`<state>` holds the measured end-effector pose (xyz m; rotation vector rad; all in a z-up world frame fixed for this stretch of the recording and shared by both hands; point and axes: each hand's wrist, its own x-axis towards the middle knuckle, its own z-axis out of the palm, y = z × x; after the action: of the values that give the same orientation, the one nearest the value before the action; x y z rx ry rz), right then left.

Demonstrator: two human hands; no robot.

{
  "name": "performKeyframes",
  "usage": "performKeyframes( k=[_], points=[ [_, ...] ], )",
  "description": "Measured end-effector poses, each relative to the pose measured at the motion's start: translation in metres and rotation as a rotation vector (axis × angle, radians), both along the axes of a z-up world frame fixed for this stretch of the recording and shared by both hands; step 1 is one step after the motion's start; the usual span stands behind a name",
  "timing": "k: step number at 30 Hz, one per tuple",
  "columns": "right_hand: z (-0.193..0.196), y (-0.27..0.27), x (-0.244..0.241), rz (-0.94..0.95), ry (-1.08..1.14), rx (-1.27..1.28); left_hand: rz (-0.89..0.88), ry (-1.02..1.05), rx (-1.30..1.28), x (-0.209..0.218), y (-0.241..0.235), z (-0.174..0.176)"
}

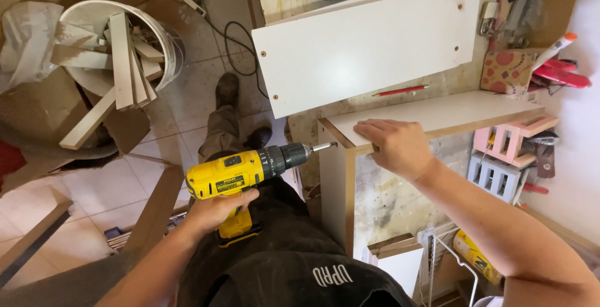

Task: Assembling a wooden structure by aligning white melamine boards and fastening them with screws using a cordless power drill.

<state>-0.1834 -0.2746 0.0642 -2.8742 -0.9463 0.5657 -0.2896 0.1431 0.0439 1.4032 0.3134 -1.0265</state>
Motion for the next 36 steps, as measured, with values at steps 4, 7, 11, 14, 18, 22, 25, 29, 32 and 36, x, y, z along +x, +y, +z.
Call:
performKeyframes(
  k=[4,7,11,14,18,22,25,29,32,36],
  points=[
    [0.01,0.008,0.003,-0.017,0.035,-0.038,-0.007,0.032,-0.015,0.002,0.0,-0.002],
    [0.02,0.018,0.009,-0.064,0.076,-0.055,0.024,0.003,-0.052,0.003,-0.002,-0.006],
    [0.017,0.018,0.005,-0.045,0.043,-0.055,0.053,-0.031,-0.096,0.004,-0.002,-0.008],
    [0.011,0.016,0.002,-0.024,-0.026,-0.014,0.083,-0.02,-0.134,0.0,-0.003,-0.013],
    [-0.007,0.001,-0.007,-0.013,-0.089,0.014,0.094,-0.023,-0.177,0.02,-0.005,0.009],
    [-0.015,-0.004,-0.01,-0.005,-0.134,0.031,0.059,-0.098,-0.152,0.02,-0.001,0.0],
    [-0.015,-0.003,-0.011,0.006,-0.16,0.062,0.057,-0.025,-0.149,0.015,0.0,-0.001],
    [-0.015,-0.003,-0.014,0.002,-0.193,0.091,0.023,0.002,-0.168,0.002,0.003,-0.018],
    [-0.023,-0.005,-0.011,0.017,-0.222,0.109,0.069,0.026,-0.192,0.008,0.004,-0.012],
    [-0.018,-0.003,-0.013,0.019,-0.228,0.139,0.152,0.034,-0.263,0.005,0.006,-0.009]
  ],
)
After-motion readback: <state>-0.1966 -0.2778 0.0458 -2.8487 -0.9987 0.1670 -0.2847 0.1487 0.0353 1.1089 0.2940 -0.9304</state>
